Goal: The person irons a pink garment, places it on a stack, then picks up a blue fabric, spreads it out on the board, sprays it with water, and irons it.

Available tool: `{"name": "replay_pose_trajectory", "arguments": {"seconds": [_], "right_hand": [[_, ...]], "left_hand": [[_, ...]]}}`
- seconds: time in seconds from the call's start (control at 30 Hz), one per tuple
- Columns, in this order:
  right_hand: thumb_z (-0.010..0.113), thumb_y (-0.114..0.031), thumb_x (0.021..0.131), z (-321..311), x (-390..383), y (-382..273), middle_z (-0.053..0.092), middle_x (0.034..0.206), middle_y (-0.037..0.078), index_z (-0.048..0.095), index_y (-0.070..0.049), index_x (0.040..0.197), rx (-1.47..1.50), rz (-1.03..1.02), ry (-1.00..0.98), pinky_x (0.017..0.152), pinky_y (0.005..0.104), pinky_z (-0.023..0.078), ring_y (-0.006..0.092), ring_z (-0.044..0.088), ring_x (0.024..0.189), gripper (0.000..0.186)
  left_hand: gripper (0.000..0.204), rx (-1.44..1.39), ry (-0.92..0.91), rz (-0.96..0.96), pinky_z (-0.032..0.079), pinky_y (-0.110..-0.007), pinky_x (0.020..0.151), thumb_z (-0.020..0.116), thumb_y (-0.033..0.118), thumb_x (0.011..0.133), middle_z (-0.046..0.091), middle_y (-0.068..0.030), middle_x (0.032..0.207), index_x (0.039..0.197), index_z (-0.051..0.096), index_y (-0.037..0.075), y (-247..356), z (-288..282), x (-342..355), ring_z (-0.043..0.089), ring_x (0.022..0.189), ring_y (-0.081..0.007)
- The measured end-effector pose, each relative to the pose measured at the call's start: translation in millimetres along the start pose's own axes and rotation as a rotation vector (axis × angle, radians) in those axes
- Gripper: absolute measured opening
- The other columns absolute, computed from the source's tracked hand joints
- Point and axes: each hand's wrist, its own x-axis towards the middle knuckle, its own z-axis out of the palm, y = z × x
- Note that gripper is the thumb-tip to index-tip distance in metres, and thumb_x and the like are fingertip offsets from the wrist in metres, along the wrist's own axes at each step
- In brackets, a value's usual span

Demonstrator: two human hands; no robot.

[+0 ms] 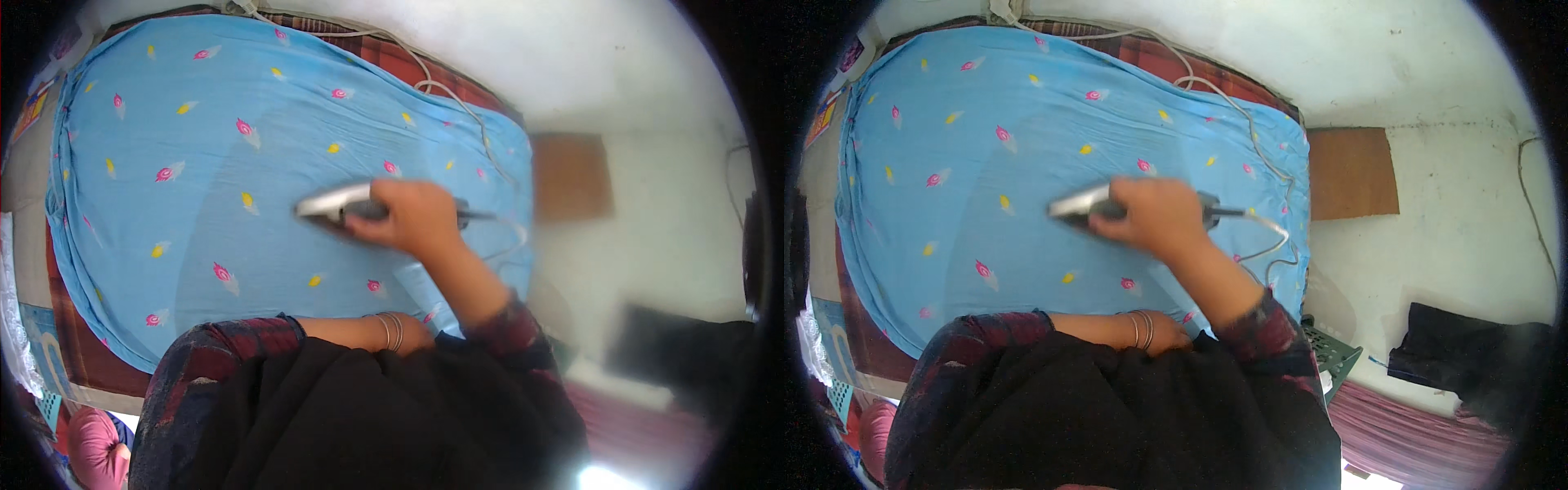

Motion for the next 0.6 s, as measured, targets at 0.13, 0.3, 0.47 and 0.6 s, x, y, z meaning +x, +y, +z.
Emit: {"name": "replay_pose_trajectory", "arguments": {"seconds": [0.13, 0.3, 0.47, 0.6], "right_hand": [[0.067, -0.047, 0.073, -11, 65, 47, 0.069, 0.087, 0.013, 0.068, -0.012, 0.092, 0.051, 0.363, 0.177, 0.072, 0.0424, 0.05, 0.0308, 0.066, 0.084, 0.04], [0.068, -0.05, 0.073, -20, 96, 123, 0.07, 0.095, 0.012, 0.069, -0.012, 0.1, 0.055, 0.555, 0.192, 0.079, 0.0395, 0.05, 0.0301, 0.065, 0.091, 0.046], [0.069, -0.052, 0.07, -28, 67, 37, 0.069, 0.088, 0.013, 0.071, -0.012, 0.092, 0.113, 0.159, -0.083, 0.076, 0.0396, 0.051, 0.0311, 0.066, 0.084, 0.045], [0.069, -0.054, 0.069, -16, 69, -7, 0.067, 0.081, 0.014, 0.067, -0.007, 0.085, 0.006, 0.115, -0.131, 0.069, 0.0403, 0.049, 0.0313, 0.065, 0.08, 0.05]], "left_hand": [[0.036, -0.02, 0.047, -0.006, 0.049, -0.044, 0.088, 0.063, 0.014, 0.075, 0.065, -0.0127, 0.108, 0.111, 0.063, 0.012, -5, 3, 0, 0.061, 0.105, -0.0324], [0.035, 0.034, 0.068, 0.037, 0.049, -0.044, 0.087, 0.063, 0.014, 0.075, 0.065, -0.0134, 0.106, 0.109, 0.062, 0.011, 0, -1, 1, 0.061, 0.104, -0.0331], [0.034, 0.017, 0.025, 0.022, 0.05, -0.045, 0.084, 0.063, 0.014, 0.075, 0.066, -0.0141, 0.104, 0.109, 0.062, 0.009, -3, -1, 2, 0.063, 0.101, -0.0347], [0.033, -0.018, 0.029, -0.02, 0.05, -0.045, 0.084, 0.063, 0.013, 0.075, 0.066, -0.0144, 0.105, 0.108, 0.063, 0.009, 3, -4, -2, 0.063, 0.1, -0.035]]}}
